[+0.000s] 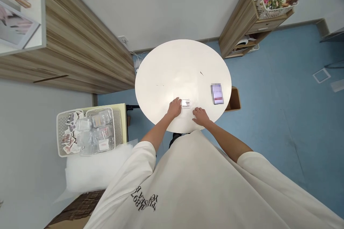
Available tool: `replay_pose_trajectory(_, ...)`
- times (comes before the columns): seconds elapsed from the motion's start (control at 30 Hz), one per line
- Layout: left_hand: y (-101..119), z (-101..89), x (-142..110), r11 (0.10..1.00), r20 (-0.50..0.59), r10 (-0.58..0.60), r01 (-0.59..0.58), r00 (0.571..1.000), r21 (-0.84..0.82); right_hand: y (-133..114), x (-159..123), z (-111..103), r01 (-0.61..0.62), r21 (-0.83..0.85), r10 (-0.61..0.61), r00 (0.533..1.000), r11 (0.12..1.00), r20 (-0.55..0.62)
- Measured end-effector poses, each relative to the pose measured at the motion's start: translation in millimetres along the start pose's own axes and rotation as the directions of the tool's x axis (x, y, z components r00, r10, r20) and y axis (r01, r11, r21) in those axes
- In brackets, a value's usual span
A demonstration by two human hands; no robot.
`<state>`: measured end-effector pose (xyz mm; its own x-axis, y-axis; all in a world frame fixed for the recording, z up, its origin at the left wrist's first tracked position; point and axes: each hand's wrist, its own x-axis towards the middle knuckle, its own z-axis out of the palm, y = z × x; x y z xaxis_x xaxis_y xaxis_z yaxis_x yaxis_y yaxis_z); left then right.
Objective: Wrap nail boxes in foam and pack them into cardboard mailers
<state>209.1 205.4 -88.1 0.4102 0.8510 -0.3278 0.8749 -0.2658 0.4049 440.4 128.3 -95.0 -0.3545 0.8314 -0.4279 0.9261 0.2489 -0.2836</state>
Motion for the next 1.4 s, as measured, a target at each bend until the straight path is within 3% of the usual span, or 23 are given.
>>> replay_pose_trajectory(0.33, 0, 7.2, -10, 0.992, 0.026, -0.068, 0.070, 0.997, -0.104, -6, -1, 15, -0.024, 0.033, 0.026, 0.999, 0.999, -0.039)
replay_pose_trajectory(0.57, -8, 2.9, -4, 0.966, 0.082, -0.155, 0.168, 0.985, -0.195, -3, 7, -14, -0.009, 0.195, 0.032, 0.993, 0.981, -0.115)
replay_pose_trajectory(0.7, -1, -12.2, 5, 0.957, 0.019, -0.218, 0.217, 0.976, -0.195, 6, 30, -34, -0.134, 0.288, 0.158, 0.985, 0.948, -0.062)
replay_pose_trajectory(0.83, 19, -31.1, -1, 0.995, -0.156, -0.094, 0.087, 0.983, -0.052, 14, 51, -46, -0.303, 0.410, 0.308, 0.950, 0.860, 0.058)
replay_pose_trajectory(0.9, 31, -33.0, -9, 0.999, -0.115, 0.003, 0.003, 0.993, 0.047, 16, 58, -49, -0.337, 0.415, 0.337, 0.938, 0.845, 0.076)
replay_pose_trajectory(1.03, 46, -14.0, -20, 0.964, 0.084, 0.237, -0.245, 0.968, 0.099, 18, 67, -52, -0.359, 0.380, 0.348, 0.932, 0.853, 0.099)
replay_pose_trajectory(1.2, 40, 16.2, -14, 0.964, 0.068, 0.210, -0.218, 0.975, 0.148, 19, 72, -53, -0.367, 0.327, 0.348, 0.930, 0.871, 0.118)
replay_pose_trajectory(1.4, 33, 24.5, 6, 0.980, 0.048, 0.152, -0.157, 0.987, 0.121, 22, 73, -48, -0.362, 0.325, 0.350, 0.932, 0.874, 0.097)
